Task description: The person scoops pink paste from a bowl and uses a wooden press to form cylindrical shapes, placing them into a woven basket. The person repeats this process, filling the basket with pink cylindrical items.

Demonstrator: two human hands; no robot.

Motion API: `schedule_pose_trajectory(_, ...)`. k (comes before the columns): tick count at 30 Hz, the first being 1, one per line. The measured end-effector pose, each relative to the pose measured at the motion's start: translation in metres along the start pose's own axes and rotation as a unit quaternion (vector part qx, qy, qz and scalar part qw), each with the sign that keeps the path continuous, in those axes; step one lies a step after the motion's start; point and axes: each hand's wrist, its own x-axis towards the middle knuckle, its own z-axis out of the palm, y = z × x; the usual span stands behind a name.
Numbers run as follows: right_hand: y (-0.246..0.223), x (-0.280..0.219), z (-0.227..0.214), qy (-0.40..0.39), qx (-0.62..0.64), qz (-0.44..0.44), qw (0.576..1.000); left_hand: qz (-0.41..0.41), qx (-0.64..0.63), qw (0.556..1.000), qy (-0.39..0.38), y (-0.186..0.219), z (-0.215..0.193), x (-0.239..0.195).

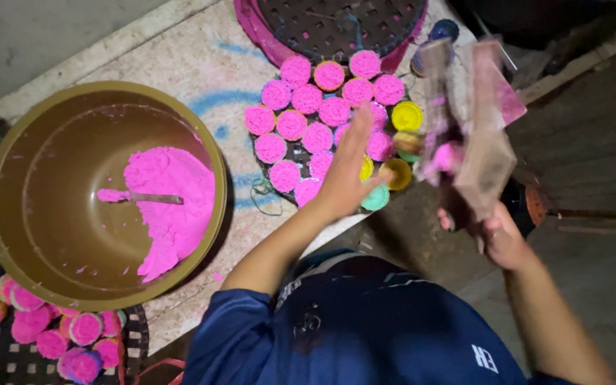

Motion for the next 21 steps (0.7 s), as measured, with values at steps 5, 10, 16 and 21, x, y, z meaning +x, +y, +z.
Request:
schedule_pose_trajectory(5,-0.013,0.023,-0.007,-0.111,0.141,0.352,0.919,-0.038,-0.726,0.682,-0.08,0.011,-0.037,0.037)
schedule_pose_trajectory(10,-0.057,0.069,-0.027,-0.083,-0.002,0.435,0.896,0.041,-0.786,0.617,0.001,-0.001,-0.024,0.053)
schedule_pose_trajectory(16,-0.076,0.11,-0.021,-0.039,-0.292,0.43,0.854,0.063,-0.816,0.57,0.07,-0.056,-0.019,0.069)
schedule_pose_trajectory(21,-0.067,0.116,0.007,-0.094,-0.405,0.289,0.862,0.082,-0.835,0.542,0.048,-0.085,-0.025,0.06)
